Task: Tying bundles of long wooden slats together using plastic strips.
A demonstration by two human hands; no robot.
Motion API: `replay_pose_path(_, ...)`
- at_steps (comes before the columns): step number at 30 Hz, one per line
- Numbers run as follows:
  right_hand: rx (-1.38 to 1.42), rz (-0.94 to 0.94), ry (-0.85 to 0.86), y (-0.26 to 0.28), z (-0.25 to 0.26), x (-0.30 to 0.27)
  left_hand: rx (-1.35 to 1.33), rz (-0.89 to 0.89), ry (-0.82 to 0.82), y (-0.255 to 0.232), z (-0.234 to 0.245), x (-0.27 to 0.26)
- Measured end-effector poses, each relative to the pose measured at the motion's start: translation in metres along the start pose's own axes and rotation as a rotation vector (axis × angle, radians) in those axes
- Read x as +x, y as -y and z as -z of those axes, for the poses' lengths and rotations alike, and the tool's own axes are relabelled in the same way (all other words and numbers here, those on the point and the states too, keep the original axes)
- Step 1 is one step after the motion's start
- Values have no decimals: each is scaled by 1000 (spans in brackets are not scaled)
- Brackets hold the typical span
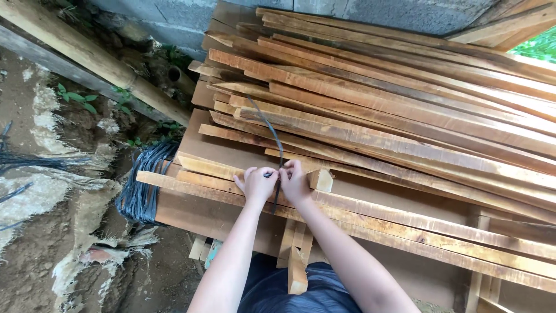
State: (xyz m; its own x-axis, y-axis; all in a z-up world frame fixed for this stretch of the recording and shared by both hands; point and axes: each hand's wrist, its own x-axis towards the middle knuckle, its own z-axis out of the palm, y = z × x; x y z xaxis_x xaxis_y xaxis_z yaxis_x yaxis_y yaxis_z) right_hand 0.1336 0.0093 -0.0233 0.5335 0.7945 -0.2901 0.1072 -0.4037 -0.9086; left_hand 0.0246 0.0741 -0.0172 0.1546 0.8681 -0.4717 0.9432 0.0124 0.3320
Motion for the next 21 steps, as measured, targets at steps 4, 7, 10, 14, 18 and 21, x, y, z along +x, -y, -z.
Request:
replay_pose_path(4, -196, 216, -18, 2, 9, -17, -11, -20, 29, -5, 0, -1)
replay_pose_path(7, -319, 380, 7, -6, 11, -17, -7, -85, 33, -7, 5, -6)
replay_pose_path(10, -414, 415, 10, -31, 6, -12, -40, -128, 67, -4, 7, -10)
replay_pose_path(14, -354, 365, -26, -52, 0, -2, -89, -138, 61, -2, 11, -10)
replay_pose_path(18, -270, 183, -24, -44, 0, -1, -114, -154, 21, 7, 5, -8)
replay_pose_path(21, -294, 97, -17, -48, -3, 3, -206, -139, 29, 7, 11, -9)
